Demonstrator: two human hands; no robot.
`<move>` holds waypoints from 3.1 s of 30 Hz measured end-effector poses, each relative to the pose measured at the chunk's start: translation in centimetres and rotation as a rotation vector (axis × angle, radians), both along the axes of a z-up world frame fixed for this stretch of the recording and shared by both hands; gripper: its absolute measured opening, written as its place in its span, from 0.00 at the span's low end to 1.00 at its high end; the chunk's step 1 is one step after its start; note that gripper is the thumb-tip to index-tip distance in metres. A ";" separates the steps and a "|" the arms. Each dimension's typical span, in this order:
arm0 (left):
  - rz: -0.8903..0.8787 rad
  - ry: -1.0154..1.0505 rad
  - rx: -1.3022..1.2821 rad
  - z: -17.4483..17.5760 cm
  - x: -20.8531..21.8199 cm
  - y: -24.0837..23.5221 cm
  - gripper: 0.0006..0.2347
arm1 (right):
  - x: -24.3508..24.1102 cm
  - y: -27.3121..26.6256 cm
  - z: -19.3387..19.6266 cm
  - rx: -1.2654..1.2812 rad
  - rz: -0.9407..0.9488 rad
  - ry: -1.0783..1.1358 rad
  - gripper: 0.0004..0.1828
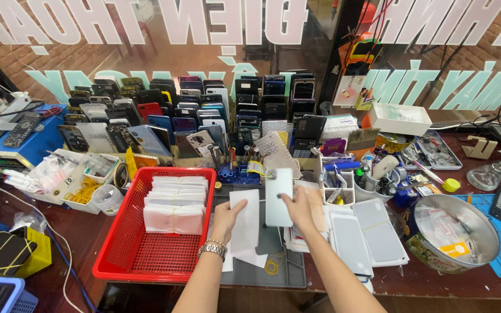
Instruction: The person repeatedly picks up smartphones from a stack, wraps each one in a white paper sheet, and places the wrapped units into a red basket. The process is repeated for multiple phones of different colors and models.
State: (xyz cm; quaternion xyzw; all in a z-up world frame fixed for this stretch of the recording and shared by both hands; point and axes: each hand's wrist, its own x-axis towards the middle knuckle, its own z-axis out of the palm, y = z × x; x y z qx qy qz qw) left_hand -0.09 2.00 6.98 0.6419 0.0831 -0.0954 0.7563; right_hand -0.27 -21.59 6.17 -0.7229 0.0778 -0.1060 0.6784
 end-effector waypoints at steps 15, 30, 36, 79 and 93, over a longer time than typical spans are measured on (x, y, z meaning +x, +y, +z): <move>-0.198 -0.042 0.010 2.8 -3.1 -1.3 0.10 | 1.3 2.6 5.5 0.709 0.140 -0.146 0.21; -0.269 0.059 -0.155 3.4 -2.5 0.0 0.13 | 0.8 2.0 8.3 0.246 0.310 -0.001 0.29; -0.286 0.012 -0.190 4.0 -2.2 -0.1 0.13 | 1.3 2.2 9.4 0.107 0.365 0.119 0.28; -0.064 -0.241 0.828 -4.9 -1.4 2.4 0.18 | -3.9 15.1 -5.0 -0.341 0.452 0.423 0.13; -0.589 -0.252 1.206 -4.5 -5.3 1.1 0.24 | 2.8 11.9 -2.9 -1.248 0.300 0.001 0.37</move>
